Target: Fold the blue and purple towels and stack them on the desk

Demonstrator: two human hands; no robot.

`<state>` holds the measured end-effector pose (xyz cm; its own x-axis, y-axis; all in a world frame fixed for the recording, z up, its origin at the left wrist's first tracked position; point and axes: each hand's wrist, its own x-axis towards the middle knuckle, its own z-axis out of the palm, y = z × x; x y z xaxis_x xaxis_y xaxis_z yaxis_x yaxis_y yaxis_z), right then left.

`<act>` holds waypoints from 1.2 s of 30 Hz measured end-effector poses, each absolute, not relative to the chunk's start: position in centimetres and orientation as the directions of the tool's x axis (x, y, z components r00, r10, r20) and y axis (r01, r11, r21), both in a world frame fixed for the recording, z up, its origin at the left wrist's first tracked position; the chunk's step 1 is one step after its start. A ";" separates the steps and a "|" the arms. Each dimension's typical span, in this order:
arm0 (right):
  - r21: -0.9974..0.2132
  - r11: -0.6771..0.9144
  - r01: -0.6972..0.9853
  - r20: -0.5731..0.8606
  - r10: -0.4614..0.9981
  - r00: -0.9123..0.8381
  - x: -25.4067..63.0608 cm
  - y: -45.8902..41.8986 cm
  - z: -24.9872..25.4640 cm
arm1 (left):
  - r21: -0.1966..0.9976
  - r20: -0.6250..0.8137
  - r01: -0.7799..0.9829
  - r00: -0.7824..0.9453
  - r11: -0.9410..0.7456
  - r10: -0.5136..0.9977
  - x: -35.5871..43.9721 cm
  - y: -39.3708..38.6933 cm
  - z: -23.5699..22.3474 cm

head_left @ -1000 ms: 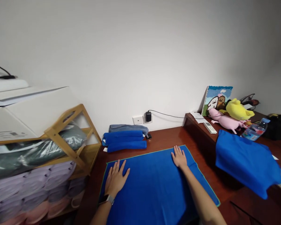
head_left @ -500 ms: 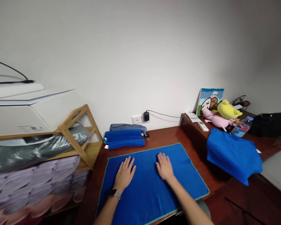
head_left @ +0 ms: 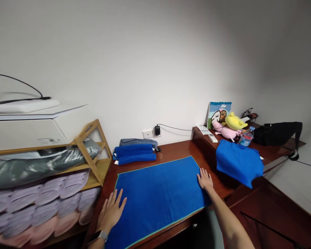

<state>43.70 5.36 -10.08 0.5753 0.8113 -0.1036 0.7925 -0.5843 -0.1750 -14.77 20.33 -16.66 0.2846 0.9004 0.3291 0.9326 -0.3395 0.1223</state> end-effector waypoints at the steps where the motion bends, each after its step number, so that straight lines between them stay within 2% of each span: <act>1: -0.166 -0.590 0.790 -0.105 0.807 0.581 44.0 5.0 -9.9 | 0.116 0.319 0.938 0.275 -0.325 0.907 -14.2 20.0 -16.0; 3: -0.158 -0.576 0.802 -0.069 0.817 0.573 42.9 5.0 -9.7 | 0.093 0.296 0.944 0.276 -0.315 0.914 -12.4 19.1 -14.4; 5: -0.172 -0.494 0.852 0.018 0.863 0.504 39.5 5.5 -9.6 | 0.081 0.301 0.927 0.328 -0.367 0.895 -9.5 17.7 -12.7; 7: -0.208 -0.334 0.919 0.099 0.928 0.359 34.3 6.3 -9.7 | 0.094 0.296 0.886 0.410 -0.454 0.863 -5.9 16.0 -11.6; 11: -0.317 0.046 0.947 0.149 0.989 0.002 24.0 7.3 -10.7 | 0.156 0.243 0.792 0.549 -0.590 0.800 0.6 12.9 -11.4; 13: -0.345 0.122 0.930 0.159 0.985 -0.071 21.9 7.1 -11.3 | 0.170 0.227 0.791 0.549 -0.588 0.804 1.5 12.2 -12.0; 16: -0.341 0.021 0.940 0.120 0.992 0.022 24.1 5.9 -11.7 | 0.166 0.207 0.827 0.503 -0.537 0.839 -1.1 12.3 -12.9; 22: -0.194 -0.422 0.885 -0.042 0.905 0.423 37.5 1.3 -10.9 | 0.105 0.176 0.919 0.358 -0.379 0.917 -12.0 13.8 -14.3; 25: -0.165 -0.480 0.862 -0.058 0.877 0.477 39.5 0.3 -9.9 | 0.089 0.187 0.916 0.371 -0.391 0.910 -14.1 13.9 -14.4; 28: -0.193 -0.410 0.891 0.031 0.906 0.423 34.9 1.2 -9.2 | 0.104 0.247 0.899 0.391 -0.426 0.886 -11.0 12.8 -13.6; 30: -0.257 -0.264 0.930 0.101 0.949 0.297 29.2 2.2 -9.2 | 0.129 0.279 0.859 0.448 -0.496 0.849 -6.9 11.4 -12.9; 33: -0.358 0.012 0.934 0.168 0.984 0.052 20.9 3.4 -10.2 | 0.175 0.232 0.777 0.564 -0.605 0.792 -1.2 9.4 -12.3; 36: -0.407 0.094 0.908 0.166 0.986 -0.028 17.7 3.3 -11.5 | 0.184 0.184 0.787 0.561 -0.589 0.807 0.4 8.4 -12.9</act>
<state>17.71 3.28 -11.46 -0.0279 0.9857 0.1663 0.9085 0.0944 -0.4072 0.42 8.43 -12.94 0.5610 0.8071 0.1841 0.7868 -0.5890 0.1843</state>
